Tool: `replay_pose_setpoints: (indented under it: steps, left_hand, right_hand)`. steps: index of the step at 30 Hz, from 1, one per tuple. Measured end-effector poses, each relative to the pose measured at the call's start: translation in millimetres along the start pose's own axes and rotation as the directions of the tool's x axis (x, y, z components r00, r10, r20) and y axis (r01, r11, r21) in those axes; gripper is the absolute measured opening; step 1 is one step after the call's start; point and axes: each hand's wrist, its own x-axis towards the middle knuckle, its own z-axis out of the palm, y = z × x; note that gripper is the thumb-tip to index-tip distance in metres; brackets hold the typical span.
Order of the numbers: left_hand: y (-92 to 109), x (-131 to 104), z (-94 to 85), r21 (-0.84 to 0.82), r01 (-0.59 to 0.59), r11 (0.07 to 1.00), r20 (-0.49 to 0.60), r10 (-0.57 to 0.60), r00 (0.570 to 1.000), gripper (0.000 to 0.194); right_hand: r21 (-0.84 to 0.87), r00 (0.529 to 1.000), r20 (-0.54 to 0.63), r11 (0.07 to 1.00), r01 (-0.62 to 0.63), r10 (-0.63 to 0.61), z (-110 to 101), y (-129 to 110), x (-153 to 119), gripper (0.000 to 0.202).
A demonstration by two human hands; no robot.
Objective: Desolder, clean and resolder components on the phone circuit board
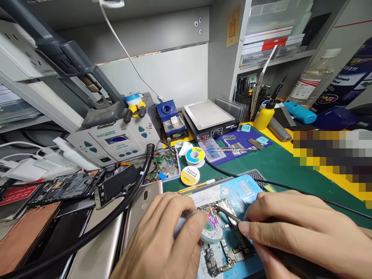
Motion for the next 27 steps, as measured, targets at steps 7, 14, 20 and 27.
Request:
replay_pose_setpoints:
  steps: [7,14,20,27]
  left_hand:
    - [-3,-16,-0.8,-0.072,0.049,0.996,0.010,-0.048,0.999,0.034]
    - [-5,-13,-1.5,-0.075,0.047,0.996,0.016,-0.046,0.999,0.029]
    - [-4,6,-1.4,-0.031,0.017,0.999,-0.003,-0.017,1.000,0.022]
    - [-3,-6,-3.4,-0.091,0.056,0.994,0.007,-0.055,0.998,0.023]
  right_hand:
    - [0.000,0.989,0.105,0.995,0.104,-0.103,-3,8,3,0.025]
    - [-0.004,1.000,0.021,1.000,0.020,-0.019,-3,1,2,0.030]
    - [0.010,0.993,0.084,0.997,0.082,-0.083,-4,7,2,0.030]
    - [0.059,0.975,0.140,0.985,0.165,-0.172,-7,16,7,0.026]
